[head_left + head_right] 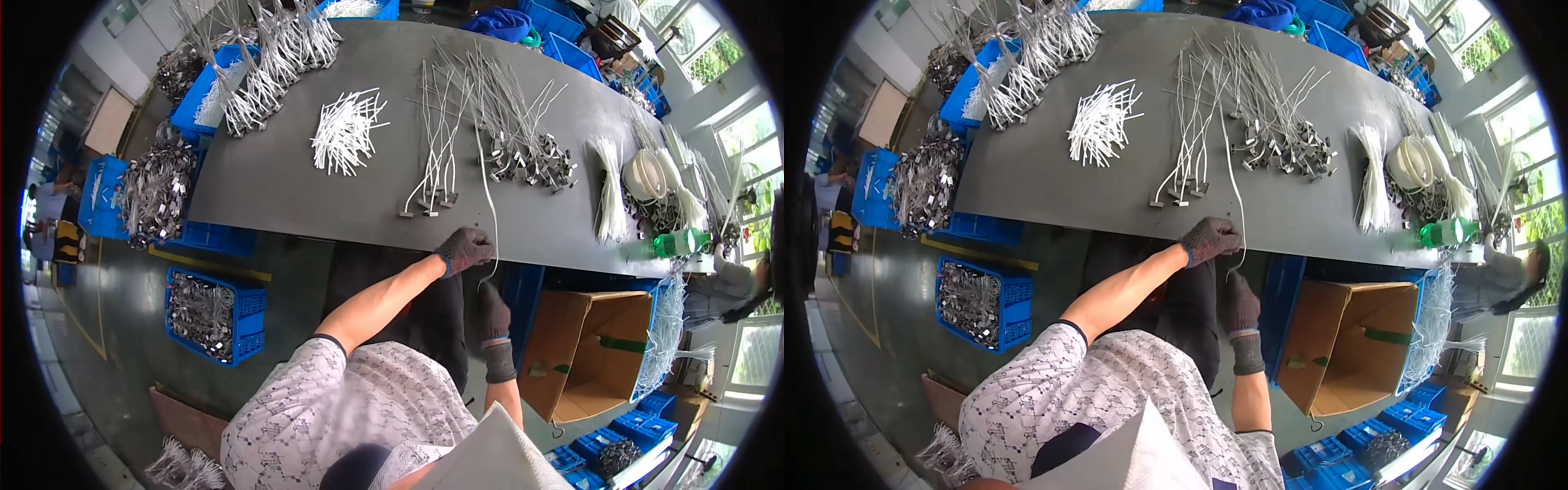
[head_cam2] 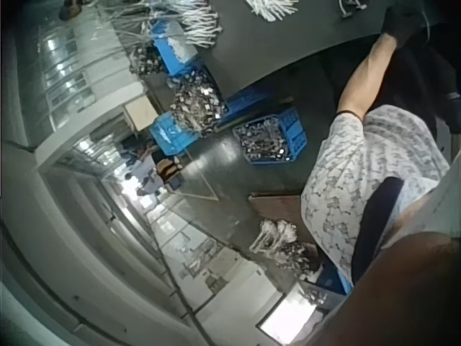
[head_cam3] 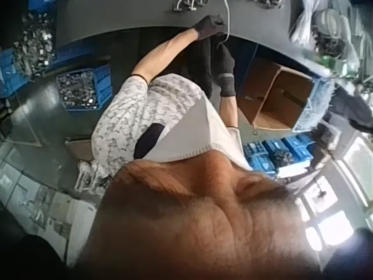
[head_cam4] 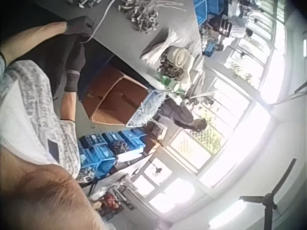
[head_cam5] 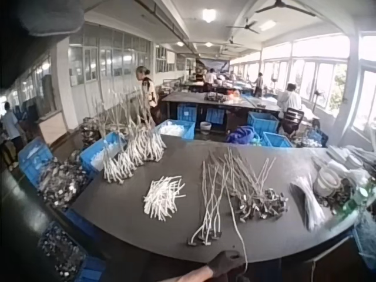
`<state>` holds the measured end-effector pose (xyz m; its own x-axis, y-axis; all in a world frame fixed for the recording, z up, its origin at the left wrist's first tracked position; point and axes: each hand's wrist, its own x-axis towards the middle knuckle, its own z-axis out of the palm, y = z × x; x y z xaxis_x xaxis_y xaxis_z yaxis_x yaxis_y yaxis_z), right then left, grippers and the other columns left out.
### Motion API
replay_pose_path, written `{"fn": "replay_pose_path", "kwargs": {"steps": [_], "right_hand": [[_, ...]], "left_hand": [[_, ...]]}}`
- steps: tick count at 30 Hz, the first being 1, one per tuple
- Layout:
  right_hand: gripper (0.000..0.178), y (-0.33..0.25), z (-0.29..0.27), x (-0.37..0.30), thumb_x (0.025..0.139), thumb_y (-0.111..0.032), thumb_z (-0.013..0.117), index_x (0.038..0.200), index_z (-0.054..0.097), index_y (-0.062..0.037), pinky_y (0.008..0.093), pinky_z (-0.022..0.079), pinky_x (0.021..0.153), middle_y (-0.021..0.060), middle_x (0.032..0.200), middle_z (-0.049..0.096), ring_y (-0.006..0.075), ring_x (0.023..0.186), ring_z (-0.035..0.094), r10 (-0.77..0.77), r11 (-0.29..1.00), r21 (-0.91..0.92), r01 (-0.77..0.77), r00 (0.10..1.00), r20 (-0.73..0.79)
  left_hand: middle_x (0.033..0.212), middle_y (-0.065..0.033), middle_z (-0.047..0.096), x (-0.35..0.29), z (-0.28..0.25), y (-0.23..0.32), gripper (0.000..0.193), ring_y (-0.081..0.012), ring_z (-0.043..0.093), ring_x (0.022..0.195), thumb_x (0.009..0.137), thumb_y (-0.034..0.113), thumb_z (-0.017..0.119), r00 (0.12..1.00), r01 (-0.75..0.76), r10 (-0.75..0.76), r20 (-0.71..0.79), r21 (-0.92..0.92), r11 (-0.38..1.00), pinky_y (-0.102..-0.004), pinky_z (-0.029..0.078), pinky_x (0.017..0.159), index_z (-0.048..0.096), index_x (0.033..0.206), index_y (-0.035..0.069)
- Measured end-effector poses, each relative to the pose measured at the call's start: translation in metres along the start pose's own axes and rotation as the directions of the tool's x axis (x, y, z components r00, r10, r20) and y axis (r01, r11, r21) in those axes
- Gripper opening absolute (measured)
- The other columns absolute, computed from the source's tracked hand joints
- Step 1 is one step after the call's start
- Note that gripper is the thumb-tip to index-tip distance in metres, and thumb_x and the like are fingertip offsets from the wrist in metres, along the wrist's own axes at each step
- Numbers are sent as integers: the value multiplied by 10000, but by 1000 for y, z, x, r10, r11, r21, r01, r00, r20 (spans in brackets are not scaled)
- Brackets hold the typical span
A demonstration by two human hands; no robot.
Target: Sorting and bundling white electrical wires at a workbench.
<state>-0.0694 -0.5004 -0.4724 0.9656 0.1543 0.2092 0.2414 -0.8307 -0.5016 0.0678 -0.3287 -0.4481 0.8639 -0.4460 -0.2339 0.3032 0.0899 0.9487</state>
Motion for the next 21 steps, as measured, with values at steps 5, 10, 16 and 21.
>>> {"fn": "replay_pose_path", "kwargs": {"steps": [5,10,16,21], "right_hand": [[217,-36,-21,19,889,-161,636,1097,661,-106,458,548,684,146,951,689,393,856,680,-28,997,74,26,999,29],[144,-41,-21,-1,904,-188,646,1026,678,-119,452,546,657,144,906,690,388,814,680,-44,999,40,37,982,186],[333,-62,-29,26,1008,-327,583,1178,662,-52,331,495,541,115,791,685,249,595,641,134,834,528,-160,987,87],[491,-79,-37,80,1074,-435,448,1213,659,-14,243,438,496,18,733,678,75,564,563,400,515,831,-209,916,-18]], "left_hand": [[977,-108,725,-7,-39,39,258,-205,723,808,975,229,686,973,-72,-52,-223,-516,854,-352,613,755,653,1127,23],[986,-128,730,-13,-62,72,231,-224,735,826,1002,217,636,847,-359,67,-527,-475,804,-388,632,754,665,1090,5],[936,-74,734,-27,-27,58,237,-171,712,860,984,233,676,982,-57,6,-191,-264,963,-342,597,796,702,957,-1],[951,-43,740,-40,-11,36,263,-104,661,899,981,241,690,989,-133,117,-93,-197,971,-269,524,869,744,1070,-1]]}}
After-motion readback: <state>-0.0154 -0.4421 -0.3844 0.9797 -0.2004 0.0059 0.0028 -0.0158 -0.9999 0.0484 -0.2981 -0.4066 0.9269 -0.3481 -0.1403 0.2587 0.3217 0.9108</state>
